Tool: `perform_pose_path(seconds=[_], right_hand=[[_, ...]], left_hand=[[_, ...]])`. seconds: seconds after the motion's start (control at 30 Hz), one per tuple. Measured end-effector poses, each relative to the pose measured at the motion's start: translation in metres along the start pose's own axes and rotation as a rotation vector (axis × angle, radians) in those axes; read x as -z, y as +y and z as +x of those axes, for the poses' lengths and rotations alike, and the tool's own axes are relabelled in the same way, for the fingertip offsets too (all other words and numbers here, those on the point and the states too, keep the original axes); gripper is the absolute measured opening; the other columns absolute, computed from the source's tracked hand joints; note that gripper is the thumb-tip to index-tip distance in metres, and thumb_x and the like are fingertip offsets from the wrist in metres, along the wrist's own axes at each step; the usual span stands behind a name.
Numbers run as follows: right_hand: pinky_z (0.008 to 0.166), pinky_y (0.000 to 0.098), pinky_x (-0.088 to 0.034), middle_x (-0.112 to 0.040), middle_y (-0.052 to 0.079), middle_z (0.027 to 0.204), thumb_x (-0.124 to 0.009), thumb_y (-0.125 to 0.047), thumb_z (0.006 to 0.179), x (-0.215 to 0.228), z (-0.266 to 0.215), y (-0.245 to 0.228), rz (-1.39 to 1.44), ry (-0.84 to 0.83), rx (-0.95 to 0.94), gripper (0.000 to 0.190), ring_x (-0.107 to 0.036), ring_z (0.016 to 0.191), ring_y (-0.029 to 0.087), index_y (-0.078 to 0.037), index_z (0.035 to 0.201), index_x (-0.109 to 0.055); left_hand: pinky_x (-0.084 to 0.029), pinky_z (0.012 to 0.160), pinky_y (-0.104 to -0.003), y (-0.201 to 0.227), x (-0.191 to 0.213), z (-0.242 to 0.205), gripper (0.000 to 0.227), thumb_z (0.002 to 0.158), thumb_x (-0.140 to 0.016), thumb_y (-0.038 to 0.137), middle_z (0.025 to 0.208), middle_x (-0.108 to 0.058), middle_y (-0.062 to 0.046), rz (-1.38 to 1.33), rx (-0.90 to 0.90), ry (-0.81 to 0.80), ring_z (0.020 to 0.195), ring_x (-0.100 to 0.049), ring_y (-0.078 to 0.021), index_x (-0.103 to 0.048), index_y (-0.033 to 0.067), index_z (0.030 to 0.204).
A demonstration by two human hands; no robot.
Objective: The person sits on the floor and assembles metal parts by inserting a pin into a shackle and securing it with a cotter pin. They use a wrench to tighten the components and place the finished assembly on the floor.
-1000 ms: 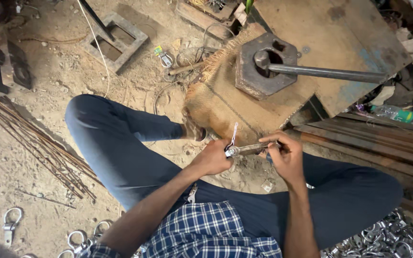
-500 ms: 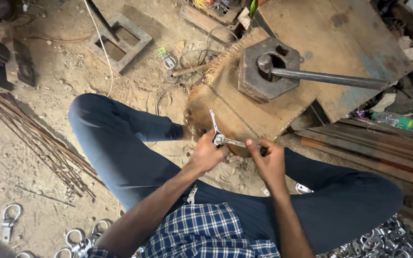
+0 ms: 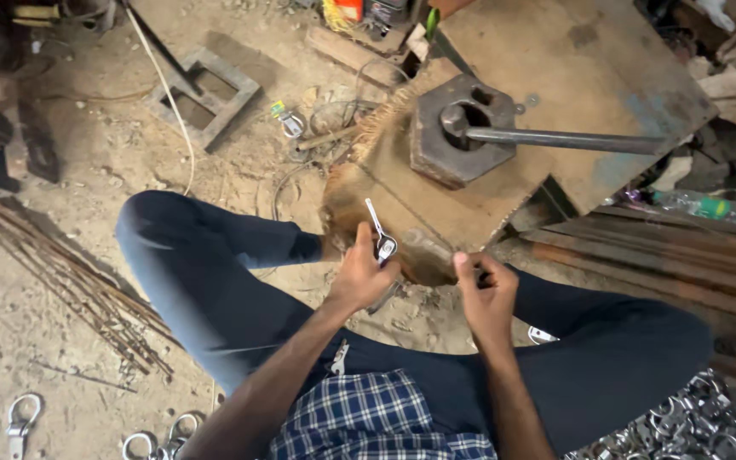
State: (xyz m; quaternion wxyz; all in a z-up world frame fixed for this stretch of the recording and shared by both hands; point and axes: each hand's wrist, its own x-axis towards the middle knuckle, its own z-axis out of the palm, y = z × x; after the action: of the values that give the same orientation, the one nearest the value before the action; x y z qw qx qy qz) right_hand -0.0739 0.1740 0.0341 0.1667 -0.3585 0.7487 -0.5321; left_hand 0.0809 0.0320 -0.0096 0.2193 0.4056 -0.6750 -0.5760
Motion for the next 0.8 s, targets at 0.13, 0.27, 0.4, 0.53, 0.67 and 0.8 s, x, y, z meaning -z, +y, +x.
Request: perform_pose_path(seconds=[0.13,0.27,0.4,0.53,0.67,0.8], right_hand=[[0.047,0.0235,-0.025,-0.049,-0.006,0.064,-0.068,-0.028,0.102,0.014,0.006,0.012,0.25,0.013,-0.253,0.032,-0.037,0.053,0.002,-0.003,0.082,-0.064],[0.047,0.0233,-0.029,-0.052,-0.005,0.063,-0.068,-0.028,0.099,0.015,0.005,0.022,0.326,0.028,-0.321,0.027,-0.041,0.052,0.003,-0.005,0.086,-0.067],[0.048,0.0239,-0.03,-0.052,-0.004,0.065,-0.069,-0.029,0.104,0.016,0.006,0.027,0.356,0.06,-0.273,0.037,-0.042,0.054,0.004,-0.001,0.081,-0.061],[0.047,0.0235,-0.029,-0.051,-0.004,0.062,-0.069,-0.031,0.1,0.021,0.008,0.034,0.345,0.077,-0.36,0.031,-0.04,0.051,0.004,-0.003,0.086,-0.069],[0.048,0.0237,-0.027,-0.052,-0.005,0.065,-0.071,-0.032,0.1,0.03,0.024,0.042,0.255,-0.003,-0.367,0.031,-0.04,0.054,0.004,-0.003,0.087,-0.069],[0.064,0.0214,-0.042,-0.07,-0.005,0.086,-0.073,-0.032,0.101,0.042,0.059,0.053,0.095,-0.182,-0.051,0.031,-0.056,0.076,0.002,-0.001,0.095,-0.076]], left_hand=[[-0.05,0.08,-0.053,0.011,-0.001,0.007,0.047,0.079,-0.07,0.009,0.095,-0.065,-0.026,0.109,-0.139,-0.069,0.093,-0.065,-0.0481,-0.042,-0.0013,0.116],[-0.051,0.084,-0.051,0.03,0.002,0.015,0.043,0.07,-0.07,-0.001,0.105,-0.064,-0.026,0.305,-0.503,0.017,0.1,-0.062,-0.0484,-0.056,0.0046,0.11],[-0.052,0.081,-0.053,0.043,-0.011,0.029,0.052,0.072,-0.08,0.006,0.105,-0.069,-0.021,0.496,-0.354,-0.012,0.1,-0.065,-0.0457,-0.056,0.0038,0.119],[-0.057,0.079,-0.046,0.038,-0.003,0.03,0.033,0.089,-0.08,0.021,0.106,-0.074,-0.013,0.416,-0.347,-0.082,0.095,-0.071,-0.0365,-0.066,0.011,0.118],[-0.059,0.073,-0.041,0.045,0.0,0.029,0.038,0.078,-0.084,0.026,0.106,-0.073,-0.008,0.349,-0.506,-0.043,0.087,-0.074,-0.032,-0.072,0.0096,0.111],[-0.058,0.071,-0.04,0.048,-0.009,0.027,0.034,0.081,-0.084,0.033,0.094,-0.075,-0.007,0.322,-0.423,0.007,0.084,-0.074,-0.0306,-0.077,0.0115,0.107]])
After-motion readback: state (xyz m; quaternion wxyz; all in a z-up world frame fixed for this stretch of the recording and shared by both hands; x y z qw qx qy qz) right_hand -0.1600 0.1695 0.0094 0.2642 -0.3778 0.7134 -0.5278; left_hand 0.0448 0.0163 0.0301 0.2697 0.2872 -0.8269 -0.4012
